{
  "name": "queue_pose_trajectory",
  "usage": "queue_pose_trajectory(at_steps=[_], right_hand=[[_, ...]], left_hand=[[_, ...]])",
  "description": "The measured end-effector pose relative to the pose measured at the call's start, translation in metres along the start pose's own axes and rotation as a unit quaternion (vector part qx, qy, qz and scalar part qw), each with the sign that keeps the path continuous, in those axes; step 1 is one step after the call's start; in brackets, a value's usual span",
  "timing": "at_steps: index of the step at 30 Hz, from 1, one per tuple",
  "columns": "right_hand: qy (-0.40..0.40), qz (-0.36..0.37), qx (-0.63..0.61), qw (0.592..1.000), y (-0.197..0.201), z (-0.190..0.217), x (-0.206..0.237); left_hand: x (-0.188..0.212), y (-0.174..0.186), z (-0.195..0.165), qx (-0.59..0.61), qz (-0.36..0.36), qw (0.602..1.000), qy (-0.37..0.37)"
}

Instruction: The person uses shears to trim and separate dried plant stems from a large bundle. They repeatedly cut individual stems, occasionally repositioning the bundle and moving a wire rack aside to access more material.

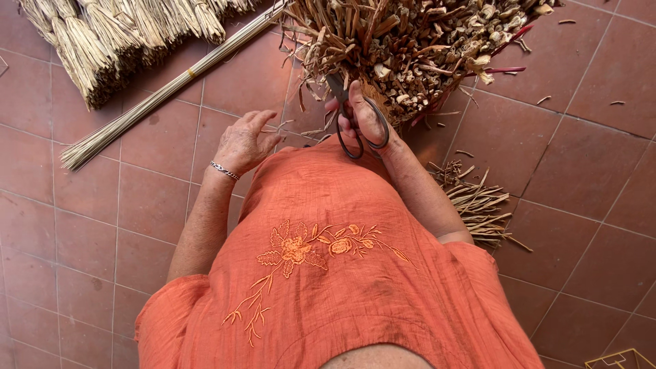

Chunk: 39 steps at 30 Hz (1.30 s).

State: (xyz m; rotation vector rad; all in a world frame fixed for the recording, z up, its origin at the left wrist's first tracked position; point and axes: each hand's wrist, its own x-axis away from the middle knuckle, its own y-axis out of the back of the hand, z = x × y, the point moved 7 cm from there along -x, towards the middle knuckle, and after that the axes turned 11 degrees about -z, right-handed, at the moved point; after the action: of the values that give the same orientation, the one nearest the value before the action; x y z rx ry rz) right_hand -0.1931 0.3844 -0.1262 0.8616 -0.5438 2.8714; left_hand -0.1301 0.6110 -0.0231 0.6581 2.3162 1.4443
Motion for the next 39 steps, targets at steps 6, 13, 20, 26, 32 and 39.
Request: queue_pose_trajectory(at_steps=[6,13,20,26,32,39], right_hand=[[0.136,-0.017,0.195,0.971,0.017,-0.002,0.016],[0.104,0.006,0.075,0.992,0.033,-0.004,0.052],[0.051,-0.022,-0.084,0.995,0.042,0.005,0.076],[0.044,-0.033,-0.065,0.996,0.044,0.007,0.083],[0.065,0.005,-0.001,0.998,0.04,0.017,0.071],[0.077,0.02,0.071,0.994,0.03,0.026,0.036]], left_hand=[[-0.019,0.032,-0.028,0.149,-0.109,0.983,0.025],[-0.066,0.044,-0.139,0.025,-0.239,0.923,-0.302],[-0.134,-0.057,-0.169,-0.328,-0.126,0.844,-0.406],[-0.146,-0.093,-0.112,-0.527,-0.071,0.782,-0.325],[-0.112,-0.069,-0.09,-0.369,-0.094,0.888,-0.257],[-0.088,-0.036,-0.099,-0.267,-0.144,0.92,-0.247]])
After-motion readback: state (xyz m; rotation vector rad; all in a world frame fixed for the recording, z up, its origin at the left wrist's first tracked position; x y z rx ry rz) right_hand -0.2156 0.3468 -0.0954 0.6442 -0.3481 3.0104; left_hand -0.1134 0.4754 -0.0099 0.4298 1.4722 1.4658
